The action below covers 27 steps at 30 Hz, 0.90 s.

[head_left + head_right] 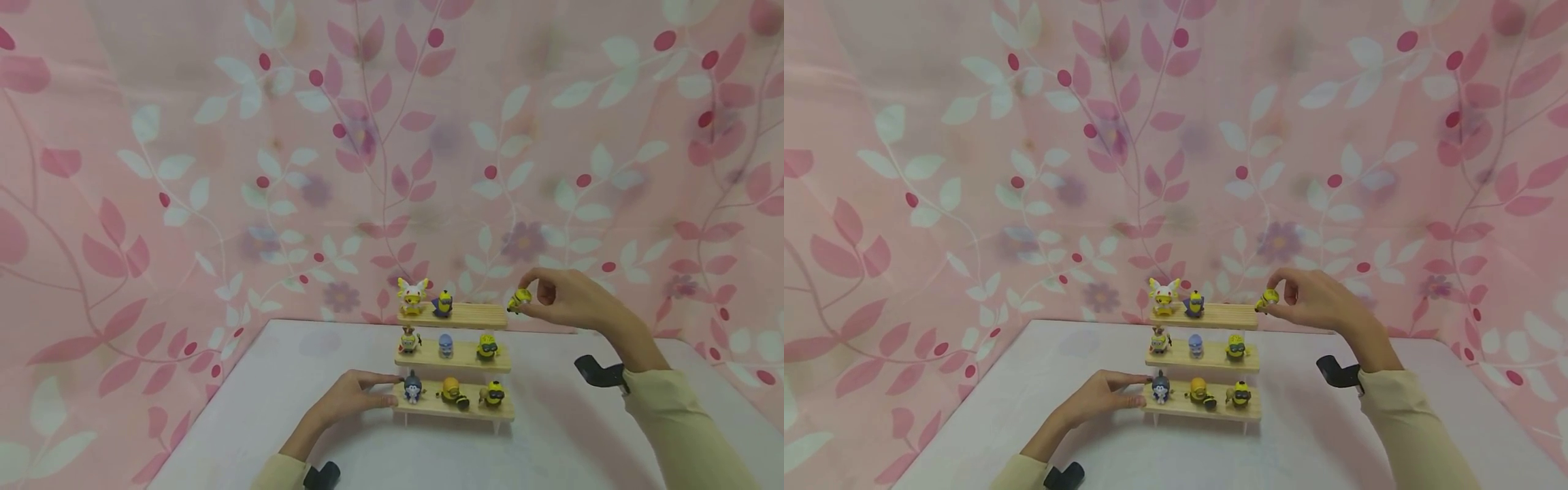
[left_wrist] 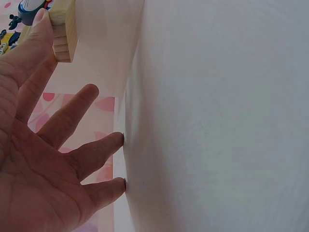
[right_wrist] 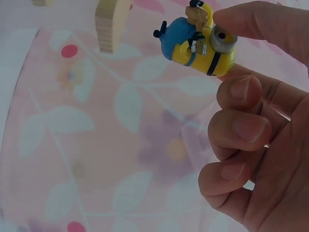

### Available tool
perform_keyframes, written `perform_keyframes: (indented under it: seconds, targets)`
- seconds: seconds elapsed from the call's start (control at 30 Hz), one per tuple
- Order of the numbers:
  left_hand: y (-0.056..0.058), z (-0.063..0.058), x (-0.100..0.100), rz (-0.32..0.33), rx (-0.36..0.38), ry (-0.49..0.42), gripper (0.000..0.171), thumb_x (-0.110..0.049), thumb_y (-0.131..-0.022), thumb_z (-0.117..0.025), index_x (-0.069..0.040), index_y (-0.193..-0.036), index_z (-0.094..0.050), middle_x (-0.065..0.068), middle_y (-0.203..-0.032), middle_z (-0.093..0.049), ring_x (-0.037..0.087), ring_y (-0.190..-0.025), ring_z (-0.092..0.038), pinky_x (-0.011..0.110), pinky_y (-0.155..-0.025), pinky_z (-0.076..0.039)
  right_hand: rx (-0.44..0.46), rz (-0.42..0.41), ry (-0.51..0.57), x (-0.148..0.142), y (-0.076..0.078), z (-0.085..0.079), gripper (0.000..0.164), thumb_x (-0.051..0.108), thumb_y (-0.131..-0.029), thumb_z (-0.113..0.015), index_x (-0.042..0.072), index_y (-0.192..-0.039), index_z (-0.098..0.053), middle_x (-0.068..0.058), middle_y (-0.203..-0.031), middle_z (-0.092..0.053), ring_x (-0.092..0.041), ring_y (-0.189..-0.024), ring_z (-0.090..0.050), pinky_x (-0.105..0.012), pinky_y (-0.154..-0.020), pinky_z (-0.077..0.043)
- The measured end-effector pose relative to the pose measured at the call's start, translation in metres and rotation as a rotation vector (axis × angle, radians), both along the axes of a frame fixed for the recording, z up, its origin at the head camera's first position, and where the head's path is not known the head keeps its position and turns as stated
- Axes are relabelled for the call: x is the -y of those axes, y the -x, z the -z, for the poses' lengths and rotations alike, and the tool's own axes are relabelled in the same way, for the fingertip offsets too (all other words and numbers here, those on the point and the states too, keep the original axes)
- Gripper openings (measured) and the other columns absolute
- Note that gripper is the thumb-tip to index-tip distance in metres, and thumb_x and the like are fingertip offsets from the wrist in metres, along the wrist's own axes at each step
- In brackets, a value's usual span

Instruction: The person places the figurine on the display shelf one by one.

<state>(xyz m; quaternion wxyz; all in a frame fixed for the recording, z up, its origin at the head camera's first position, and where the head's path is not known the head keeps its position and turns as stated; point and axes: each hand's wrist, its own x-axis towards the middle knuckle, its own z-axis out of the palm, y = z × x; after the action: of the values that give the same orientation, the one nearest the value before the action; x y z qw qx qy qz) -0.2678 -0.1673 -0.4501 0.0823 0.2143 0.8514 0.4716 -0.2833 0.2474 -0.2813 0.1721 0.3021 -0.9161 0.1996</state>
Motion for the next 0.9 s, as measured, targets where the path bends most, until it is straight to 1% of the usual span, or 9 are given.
perform_keyframes:
  seconds: [0.17,0.3,0.43,0.6,0.9]
  targets:
    - [0.0,0.0,0.001,0.001,-0.002,-0.005,0.038,-0.042,-0.083,-0.078,-0.029,-0.119,-0.073,-0.008,-0.125,-0.066,0.029,-0.131,-0.05,0.058,-0.108,-0.035,-0.006,0.0,-0.005,0.013,0.006,-0.006,0.031,0.031,-0.082,-0.081,0.016,-0.103,-0.065,0.008,-0.065,-0.048,-0.009,-0.055,-0.043,-0.024,-0.049,-0.037]
    - [0.001,0.001,0.001,0.004,-0.005,0.0,0.038,-0.042,-0.084,-0.078,-0.029,-0.119,-0.073,-0.009,-0.125,-0.066,0.028,-0.131,-0.05,0.058,-0.108,-0.036,0.023,-0.007,-0.009,0.022,0.009,-0.008,0.031,0.031,-0.082,-0.08,0.014,-0.103,-0.065,0.007,-0.066,-0.049,-0.01,-0.056,-0.044,-0.025,-0.05,-0.038]
    - [0.001,0.001,0.001,0.004,-0.008,0.006,0.038,-0.043,-0.083,-0.078,-0.029,-0.119,-0.073,-0.008,-0.125,-0.066,0.028,-0.13,-0.05,0.057,-0.107,-0.036,0.055,-0.001,-0.018,0.028,0.013,-0.008,0.032,0.031,-0.083,-0.08,0.012,-0.104,-0.065,0.006,-0.067,-0.049,-0.012,-0.058,-0.045,-0.026,-0.051,-0.039]
    - [0.0,-0.001,0.0,-0.003,-0.007,0.005,0.039,-0.042,-0.082,-0.079,-0.029,-0.118,-0.074,-0.007,-0.124,-0.066,0.029,-0.13,-0.05,0.059,-0.107,-0.036,0.058,-0.009,-0.03,0.034,0.018,-0.006,0.032,0.031,-0.083,-0.08,0.012,-0.104,-0.065,0.006,-0.068,-0.05,-0.013,-0.059,-0.045,-0.027,-0.052,-0.039]
    - [0.0,-0.001,0.0,0.006,-0.004,-0.009,0.037,-0.041,-0.083,-0.079,-0.03,-0.118,-0.074,-0.008,-0.125,-0.066,0.029,-0.131,-0.05,0.056,-0.108,-0.036,0.079,-0.026,-0.038,0.04,0.023,-0.004,0.031,0.032,-0.084,-0.079,0.013,-0.104,-0.065,0.005,-0.067,-0.049,-0.012,-0.056,-0.044,-0.027,-0.051,-0.038]
